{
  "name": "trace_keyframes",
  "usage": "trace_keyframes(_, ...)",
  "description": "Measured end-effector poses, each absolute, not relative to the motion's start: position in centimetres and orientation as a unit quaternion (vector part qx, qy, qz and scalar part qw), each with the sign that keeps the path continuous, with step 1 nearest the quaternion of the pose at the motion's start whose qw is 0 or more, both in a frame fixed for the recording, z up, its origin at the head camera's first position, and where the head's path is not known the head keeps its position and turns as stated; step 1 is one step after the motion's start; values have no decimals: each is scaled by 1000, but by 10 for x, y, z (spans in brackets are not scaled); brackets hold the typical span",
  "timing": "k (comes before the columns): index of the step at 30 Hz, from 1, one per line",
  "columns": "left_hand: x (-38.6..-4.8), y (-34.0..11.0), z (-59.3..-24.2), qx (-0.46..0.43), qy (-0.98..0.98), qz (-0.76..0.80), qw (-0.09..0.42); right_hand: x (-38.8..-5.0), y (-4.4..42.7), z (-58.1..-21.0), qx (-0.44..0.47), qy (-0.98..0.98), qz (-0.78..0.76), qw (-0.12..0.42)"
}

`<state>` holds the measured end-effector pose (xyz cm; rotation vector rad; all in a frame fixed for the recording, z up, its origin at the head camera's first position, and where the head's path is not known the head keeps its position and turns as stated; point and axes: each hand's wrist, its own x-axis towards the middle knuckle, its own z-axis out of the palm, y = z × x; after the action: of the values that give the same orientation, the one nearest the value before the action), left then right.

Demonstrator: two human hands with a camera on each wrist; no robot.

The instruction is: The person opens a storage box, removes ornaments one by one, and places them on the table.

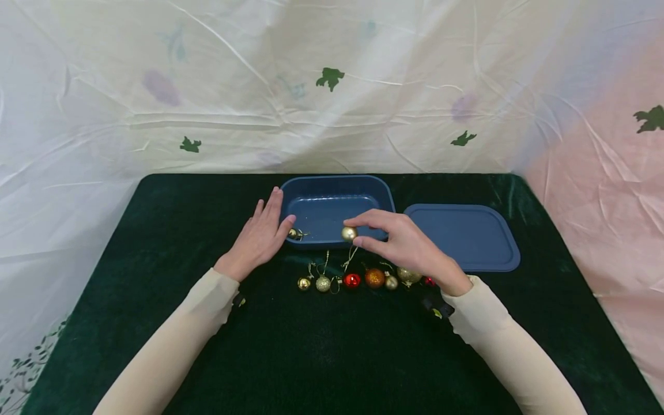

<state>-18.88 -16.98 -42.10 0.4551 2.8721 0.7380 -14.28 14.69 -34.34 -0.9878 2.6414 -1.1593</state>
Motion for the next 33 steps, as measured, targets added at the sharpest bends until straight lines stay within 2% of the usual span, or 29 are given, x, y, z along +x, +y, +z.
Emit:
trace_keyframes(21, -188, -169, -419, 154, 955, 245, 70, -121, 139, -363, -357, 836, -410, 69)
trace_keyframes(33, -190, -169, -419, 149, 956, 242, 74, -113, 129, -377, -396, 829, -392, 52)
